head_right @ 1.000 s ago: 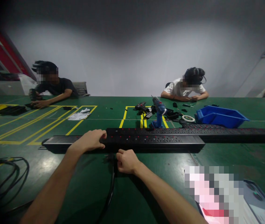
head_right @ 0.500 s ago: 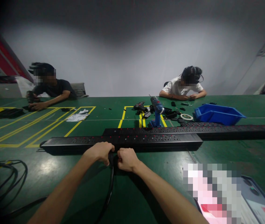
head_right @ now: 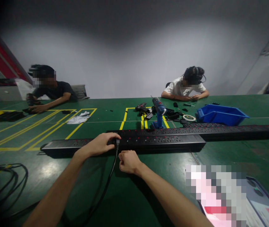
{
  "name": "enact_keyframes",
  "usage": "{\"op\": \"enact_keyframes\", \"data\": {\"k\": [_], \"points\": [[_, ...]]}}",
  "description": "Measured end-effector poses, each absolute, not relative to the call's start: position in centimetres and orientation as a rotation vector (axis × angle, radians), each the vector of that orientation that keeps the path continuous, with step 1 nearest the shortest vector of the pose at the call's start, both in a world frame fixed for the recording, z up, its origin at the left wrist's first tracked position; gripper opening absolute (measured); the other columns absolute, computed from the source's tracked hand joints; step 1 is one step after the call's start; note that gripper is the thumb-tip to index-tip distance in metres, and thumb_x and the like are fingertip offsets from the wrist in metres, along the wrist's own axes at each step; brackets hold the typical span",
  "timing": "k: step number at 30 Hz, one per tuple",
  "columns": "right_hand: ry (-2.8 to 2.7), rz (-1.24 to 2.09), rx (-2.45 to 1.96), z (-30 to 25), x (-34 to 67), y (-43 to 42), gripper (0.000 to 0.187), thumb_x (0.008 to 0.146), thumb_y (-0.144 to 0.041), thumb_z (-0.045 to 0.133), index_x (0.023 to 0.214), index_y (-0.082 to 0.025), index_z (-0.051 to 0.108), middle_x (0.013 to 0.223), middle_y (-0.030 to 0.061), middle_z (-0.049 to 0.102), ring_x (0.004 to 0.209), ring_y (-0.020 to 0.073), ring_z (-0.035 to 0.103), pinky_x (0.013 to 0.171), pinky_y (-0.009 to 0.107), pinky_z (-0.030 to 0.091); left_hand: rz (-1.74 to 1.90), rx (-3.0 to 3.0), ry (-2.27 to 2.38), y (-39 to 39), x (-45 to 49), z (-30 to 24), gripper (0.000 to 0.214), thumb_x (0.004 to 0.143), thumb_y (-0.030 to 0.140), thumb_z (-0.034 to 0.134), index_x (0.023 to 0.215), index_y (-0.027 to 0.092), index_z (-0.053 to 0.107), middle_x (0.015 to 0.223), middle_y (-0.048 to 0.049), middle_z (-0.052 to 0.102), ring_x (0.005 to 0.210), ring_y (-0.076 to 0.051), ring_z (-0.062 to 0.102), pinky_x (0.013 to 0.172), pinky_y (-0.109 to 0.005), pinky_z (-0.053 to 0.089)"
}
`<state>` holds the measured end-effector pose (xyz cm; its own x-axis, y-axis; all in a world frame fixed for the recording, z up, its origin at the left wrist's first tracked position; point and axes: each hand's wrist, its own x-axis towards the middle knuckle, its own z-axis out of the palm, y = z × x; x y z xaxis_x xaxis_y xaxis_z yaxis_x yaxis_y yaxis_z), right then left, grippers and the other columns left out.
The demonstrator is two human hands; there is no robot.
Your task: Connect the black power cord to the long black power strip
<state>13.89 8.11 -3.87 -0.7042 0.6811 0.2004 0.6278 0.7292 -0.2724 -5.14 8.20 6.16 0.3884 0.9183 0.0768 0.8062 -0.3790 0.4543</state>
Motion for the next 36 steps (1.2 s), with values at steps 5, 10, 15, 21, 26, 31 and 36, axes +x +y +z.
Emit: {"op": "enact_keyframes", "data": {"k": [5,10,15,21,26,31,36], "points": [[-2.661,0.288,-1.008,-3.7,14.0,8.1,0.002,0.068,-0.017,0.055,0.068,-0.019,0.056,0.081,0.0027,0.065,0.065,0.0146,0.055,0.057,0.025,0.03,0.811,2.239,1.358,9.4,-4.6,4.2,0.045,0.076,0.015,0.055,0.121,0.024,0.061,0.122,-0.0018,0.066,0.11,-0.018,0.062,0.1,-0.031,0.046],[-2.675,0.277,-1.02,-3.7,14.0,8.2,0.003,0.069,-0.017,0.056,0.071,-0.019,0.058,0.082,0.003,0.065,0.066,0.0146,0.054,0.056,0.025,0.029,0.911,1.991,1.244,10.5,-4.0,1.9,0.042,0.079,0.017,0.057,0.121,0.018,0.059,0.115,-0.0061,0.068,0.104,-0.018,0.064,0.096,-0.033,0.051],[-2.683,0.276,-0.996,-3.6,14.1,8.2,0.002,0.069,-0.019,0.056,0.071,-0.018,0.057,0.082,0.0028,0.064,0.065,0.0143,0.053,0.056,0.025,0.029,0.928,1.991,1.221,10.9,-4.2,1.1,0.041,0.079,0.016,0.06,0.119,0.018,0.06,0.117,-0.0063,0.067,0.106,-0.018,0.063,0.098,-0.034,0.049],[-2.726,0.281,-1.017,-3.5,14.1,8.2,0.005,0.072,-0.02,0.055,0.074,-0.018,0.058,0.085,0.0045,0.065,0.068,0.0155,0.055,0.056,0.026,0.029,0.959,2.104,1.198,11.1,-4.5,0.4,0.04,0.078,0.014,0.06,0.117,0.021,0.062,0.115,-0.0051,0.067,0.107,-0.02,0.062,0.099,-0.038,0.048],[-2.733,0.284,-1.044,-3.4,14.0,8.2,0.006,0.073,-0.021,0.055,0.075,-0.017,0.06,0.088,0.005,0.066,0.07,0.0164,0.056,0.057,0.026,0.029,0.947,2.164,1.214,11.1,-4.7,0.4,0.038,0.079,0.015,0.06,0.116,0.024,0.063,0.115,-0.0031,0.067,0.108,-0.021,0.062,0.1,-0.037,0.047],[-2.731,0.3,-1.053,-3.2,14.1,8.1,0.008,0.072,-0.021,0.056,0.077,-0.017,0.061,0.088,0.0053,0.067,0.07,0.0169,0.057,0.057,0.026,0.028,0.936,2.159,1.207,11.1,-4.9,0.6,0.035,0.08,0.02,0.061,0.115,0.023,0.063,0.115,-0.0042,0.068,0.107,-0.021,0.063,0.099,-0.037,0.047],[-2.734,0.282,-1.043,-3.1,14.0,8.0,0.007,0.072,-0.021,0.055,0.076,-0.018,0.06,0.089,0.0046,0.068,0.07,0.0171,0.059,0.056,0.027,0.028,0.947,2.103,1.163,11.3,-4.9,0.3,0.035,0.082,0.024,0.063,0.116,0.022,0.062,0.115,-0.0052,0.067,0.107,-0.021,0.062,0.098,-0.037,0.047]]}}
